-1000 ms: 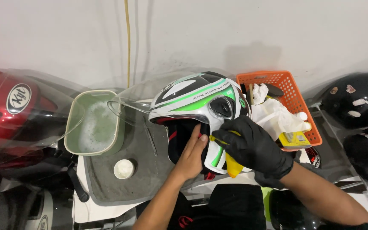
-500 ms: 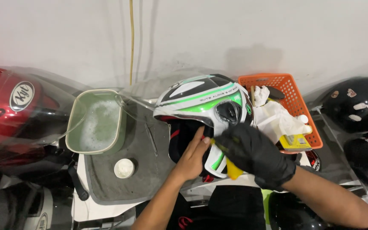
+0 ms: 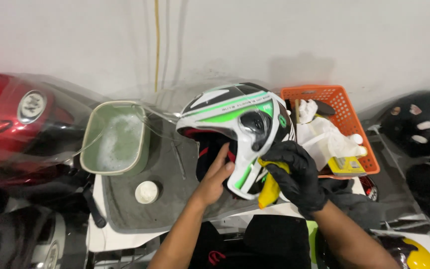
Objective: The person cleans a white, black, and green motorcycle helmet using a yellow cloth and a white substance from a small container. They wipe the exterior shell, the visor, and the interior padding, rotating the helmet to access different areas.
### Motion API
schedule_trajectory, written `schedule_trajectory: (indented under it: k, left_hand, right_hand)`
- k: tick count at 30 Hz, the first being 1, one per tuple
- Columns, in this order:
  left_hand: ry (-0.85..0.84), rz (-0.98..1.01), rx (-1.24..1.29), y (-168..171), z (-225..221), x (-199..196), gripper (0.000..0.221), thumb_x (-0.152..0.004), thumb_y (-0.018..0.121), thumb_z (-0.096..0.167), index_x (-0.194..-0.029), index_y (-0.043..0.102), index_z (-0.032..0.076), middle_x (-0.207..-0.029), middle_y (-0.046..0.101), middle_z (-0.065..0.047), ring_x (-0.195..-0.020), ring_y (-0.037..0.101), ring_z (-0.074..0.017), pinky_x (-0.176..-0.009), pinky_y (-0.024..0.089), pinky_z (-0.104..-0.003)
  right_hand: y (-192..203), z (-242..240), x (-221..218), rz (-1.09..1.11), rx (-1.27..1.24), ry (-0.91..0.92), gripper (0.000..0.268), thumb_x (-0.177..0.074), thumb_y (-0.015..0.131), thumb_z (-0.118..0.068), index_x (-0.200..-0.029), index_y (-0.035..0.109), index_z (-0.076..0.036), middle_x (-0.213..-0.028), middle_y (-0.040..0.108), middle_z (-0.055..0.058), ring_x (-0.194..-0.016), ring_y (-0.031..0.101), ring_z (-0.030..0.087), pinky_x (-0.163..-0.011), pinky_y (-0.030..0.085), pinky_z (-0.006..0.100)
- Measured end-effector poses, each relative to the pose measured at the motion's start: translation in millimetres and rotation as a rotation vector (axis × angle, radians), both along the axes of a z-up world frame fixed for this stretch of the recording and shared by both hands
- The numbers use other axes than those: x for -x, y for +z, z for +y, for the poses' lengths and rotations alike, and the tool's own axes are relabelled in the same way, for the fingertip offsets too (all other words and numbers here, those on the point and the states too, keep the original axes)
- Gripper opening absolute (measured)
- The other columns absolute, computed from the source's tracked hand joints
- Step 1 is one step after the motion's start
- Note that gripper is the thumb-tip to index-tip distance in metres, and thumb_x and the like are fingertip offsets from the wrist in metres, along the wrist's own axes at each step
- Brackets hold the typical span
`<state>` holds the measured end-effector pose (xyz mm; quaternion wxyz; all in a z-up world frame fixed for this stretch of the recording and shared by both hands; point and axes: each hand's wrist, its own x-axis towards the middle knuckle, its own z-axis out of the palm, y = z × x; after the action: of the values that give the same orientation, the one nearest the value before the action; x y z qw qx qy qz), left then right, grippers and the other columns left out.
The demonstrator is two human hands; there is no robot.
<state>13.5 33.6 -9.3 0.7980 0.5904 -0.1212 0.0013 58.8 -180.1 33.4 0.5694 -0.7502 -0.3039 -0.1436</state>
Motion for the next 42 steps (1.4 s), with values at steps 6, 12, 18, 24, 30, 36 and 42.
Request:
schedule_trajectory:
  k: [6,12,18,24,30,36,42]
  left_hand:
    - [0.025,-0.093,0.203,-60.2,21.4,-24.4,0.103,-0.08,0.084,0.005,-0.163,0.022,0.002,-0.159,0.041,-0.014,-0.145,0.034,-0.017,-0.125,0.02,-0.04]
    - [0.203,-0.05,0.166,-48.4,24.0,-20.4,0.093,-0.092,0.075,0.026,-0.161,0.021,-0.005,-0.154,0.042,-0.017,-0.139,0.038,-0.0221,-0.121,0.03,-0.044]
    - [0.26,-0.162,0.13,-24.7,39.9,12.5,0.08,-0.1,0.057,0.045,-0.163,0.024,0.008,-0.13,0.062,-0.014,-0.121,0.053,-0.0194,-0.105,0.042,-0.039]
    - [0.954,-0.252,-0.335,-53.2,73.8,109.1,0.049,-0.082,0.068,0.013,-0.128,0.051,0.007,-0.11,0.071,-0.009,-0.116,0.062,-0.0244,-0.113,0.041,-0.043]
    - [1.099,0.097,-1.052,-88.5,134.1,130.4,0.098,-0.07,0.086,0.038,-0.147,0.04,-0.003,-0.127,0.061,-0.015,-0.122,0.051,-0.0339,-0.108,0.036,-0.048]
    - [1.031,0.392,-1.266,-94.0,133.6,116.8,0.11,-0.068,0.08,0.065,-0.147,0.047,-0.006,-0.134,0.061,-0.019,-0.129,0.048,-0.0341,-0.101,0.028,-0.048]
    - [1.036,0.479,-1.258,-86.1,130.8,107.7,0.096,-0.069,0.081,0.061,-0.141,0.056,0.003,-0.125,0.065,-0.016,-0.123,0.048,-0.0341,-0.1,0.026,-0.048]
  right_hand:
    - [10.2,30.0,-18.6,-0.131,0.014,0.022,0.021,-0.087,0.079,-0.004,-0.108,0.078,-0.002,-0.106,0.071,0.013,-0.106,0.071,0.032,-0.096,0.056,0.038]
    - [21.2,53.2,-20.5,-0.192,0.018,0.026,0.017,-0.091,0.078,-0.007,-0.107,0.078,-0.003,-0.105,0.072,0.014,-0.104,0.072,0.033,-0.093,0.057,0.039]
    - [25.2,55.9,-16.6,-0.173,0.029,-0.004,0.017,-0.092,0.077,-0.003,-0.109,0.077,-0.001,-0.107,0.071,0.018,-0.106,0.071,0.035,-0.094,0.057,0.042]
    - [35.2,43.5,-14.7,-0.172,0.164,0.05,0.029,-0.082,0.072,0.004,-0.11,0.07,-0.001,-0.11,0.067,0.013,-0.094,0.066,0.023,-0.085,0.056,0.032]
    - [38.7,40.4,-12.2,-0.146,0.173,0.069,0.029,-0.082,0.074,0.002,-0.111,0.071,-0.001,-0.111,0.068,0.012,-0.096,0.066,0.023,-0.086,0.055,0.033]
    - [33.0,27.3,-6.0,-0.071,0.103,0.099,0.028,-0.081,0.071,0.0,-0.108,0.071,-0.003,-0.11,0.069,0.011,-0.098,0.065,0.023,-0.091,0.054,0.034]
    - [27.5,7.3,21.6,-0.091,0.108,0.042,0.03,-0.079,0.067,0.001,-0.108,0.068,-0.003,-0.114,0.068,0.012,-0.102,0.066,0.027,-0.092,0.055,0.037]
